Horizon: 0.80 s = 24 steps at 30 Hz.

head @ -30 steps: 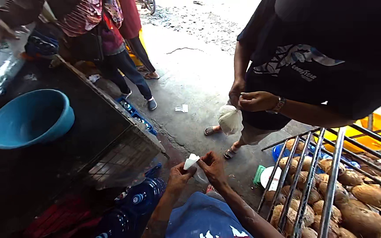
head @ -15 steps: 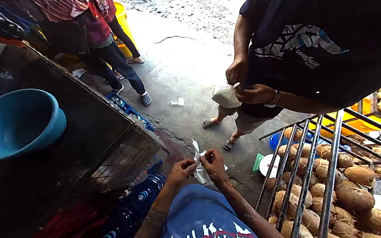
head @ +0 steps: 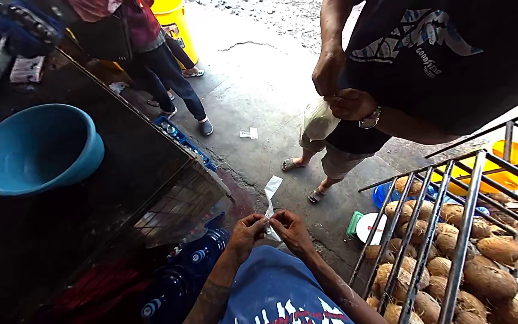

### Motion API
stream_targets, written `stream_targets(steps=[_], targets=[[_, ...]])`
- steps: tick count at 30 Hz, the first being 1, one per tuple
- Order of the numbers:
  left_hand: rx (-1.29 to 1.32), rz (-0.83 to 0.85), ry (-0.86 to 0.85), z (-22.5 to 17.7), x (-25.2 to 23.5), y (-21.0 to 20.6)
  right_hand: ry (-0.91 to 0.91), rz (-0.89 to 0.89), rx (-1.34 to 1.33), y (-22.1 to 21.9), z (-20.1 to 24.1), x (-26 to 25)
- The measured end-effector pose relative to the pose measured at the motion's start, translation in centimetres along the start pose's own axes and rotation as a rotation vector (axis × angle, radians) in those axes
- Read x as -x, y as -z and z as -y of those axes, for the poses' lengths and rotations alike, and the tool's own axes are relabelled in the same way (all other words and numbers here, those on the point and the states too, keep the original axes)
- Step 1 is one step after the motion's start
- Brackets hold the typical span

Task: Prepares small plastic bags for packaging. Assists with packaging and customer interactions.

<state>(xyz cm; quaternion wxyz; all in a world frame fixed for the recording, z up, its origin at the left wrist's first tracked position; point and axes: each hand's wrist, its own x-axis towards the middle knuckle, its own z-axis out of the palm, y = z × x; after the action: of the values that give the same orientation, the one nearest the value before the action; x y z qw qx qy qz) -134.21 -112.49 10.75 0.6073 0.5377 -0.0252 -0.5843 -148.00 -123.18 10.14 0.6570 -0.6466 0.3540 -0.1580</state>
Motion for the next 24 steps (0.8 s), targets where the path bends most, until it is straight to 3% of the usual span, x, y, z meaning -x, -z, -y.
stream_targets(steps=[8,20,24], targets=[[0.031,-0.064,-0.032,1.0,1.7,0.7,0.018,0.156,-0.007,-0.7,0.4,0.3],[-0.314,-0.205,-0.295,2.4,2.8,0.9,-0.008,0.305,-0.023,-1.0,-0.3,1.3],[-0.342,-0.168,-0.326,2.2,3.2,1.1,0.006,0.303,-0.047,-1.2,-0.5,1.6]])
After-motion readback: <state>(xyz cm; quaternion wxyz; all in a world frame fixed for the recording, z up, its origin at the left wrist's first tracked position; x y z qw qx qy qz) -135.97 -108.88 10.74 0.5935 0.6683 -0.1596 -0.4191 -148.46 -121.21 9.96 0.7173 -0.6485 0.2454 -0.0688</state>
